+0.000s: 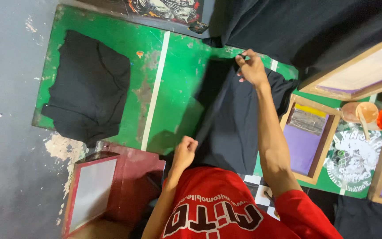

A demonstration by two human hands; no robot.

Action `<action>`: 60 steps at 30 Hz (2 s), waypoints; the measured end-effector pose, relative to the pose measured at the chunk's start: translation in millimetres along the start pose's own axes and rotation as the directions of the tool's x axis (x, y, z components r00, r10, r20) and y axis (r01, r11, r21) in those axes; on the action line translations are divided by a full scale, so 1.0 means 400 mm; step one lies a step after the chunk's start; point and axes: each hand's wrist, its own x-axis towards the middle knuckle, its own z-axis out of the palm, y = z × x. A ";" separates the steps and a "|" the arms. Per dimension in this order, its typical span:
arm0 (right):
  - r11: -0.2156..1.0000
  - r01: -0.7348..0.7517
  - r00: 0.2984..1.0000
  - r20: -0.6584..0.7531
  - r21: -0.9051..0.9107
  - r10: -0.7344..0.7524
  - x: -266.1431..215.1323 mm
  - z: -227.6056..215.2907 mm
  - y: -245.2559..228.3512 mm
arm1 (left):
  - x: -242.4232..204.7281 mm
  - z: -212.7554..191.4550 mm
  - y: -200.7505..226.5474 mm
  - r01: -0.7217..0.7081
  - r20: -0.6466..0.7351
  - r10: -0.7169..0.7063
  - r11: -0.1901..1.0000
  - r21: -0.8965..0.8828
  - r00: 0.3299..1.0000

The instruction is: The person lays a black t-shirt on a green table and uses a squeegee to apply purple ink through a screen printing frame. After printing, the person removes the frame, folds the t-shirt, and then unfolds it to inspect the print.

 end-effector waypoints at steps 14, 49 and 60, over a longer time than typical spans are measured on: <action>0.912 0.230 0.971 0.018 -0.339 -0.238 -0.048 0.349 0.082 | 0.189 -0.167 -0.194 -0.080 -0.461 0.057 0.996 -0.029 0.885; 0.755 -0.652 0.362 -0.901 -0.060 0.240 -0.760 0.313 0.560 | 0.796 0.277 0.487 -0.422 0.053 0.500 0.664 0.617 0.865; 0.631 -0.699 0.453 -0.891 -0.336 0.026 -0.775 0.328 0.588 | 0.926 0.476 0.570 -0.508 0.319 0.407 0.546 0.667 0.856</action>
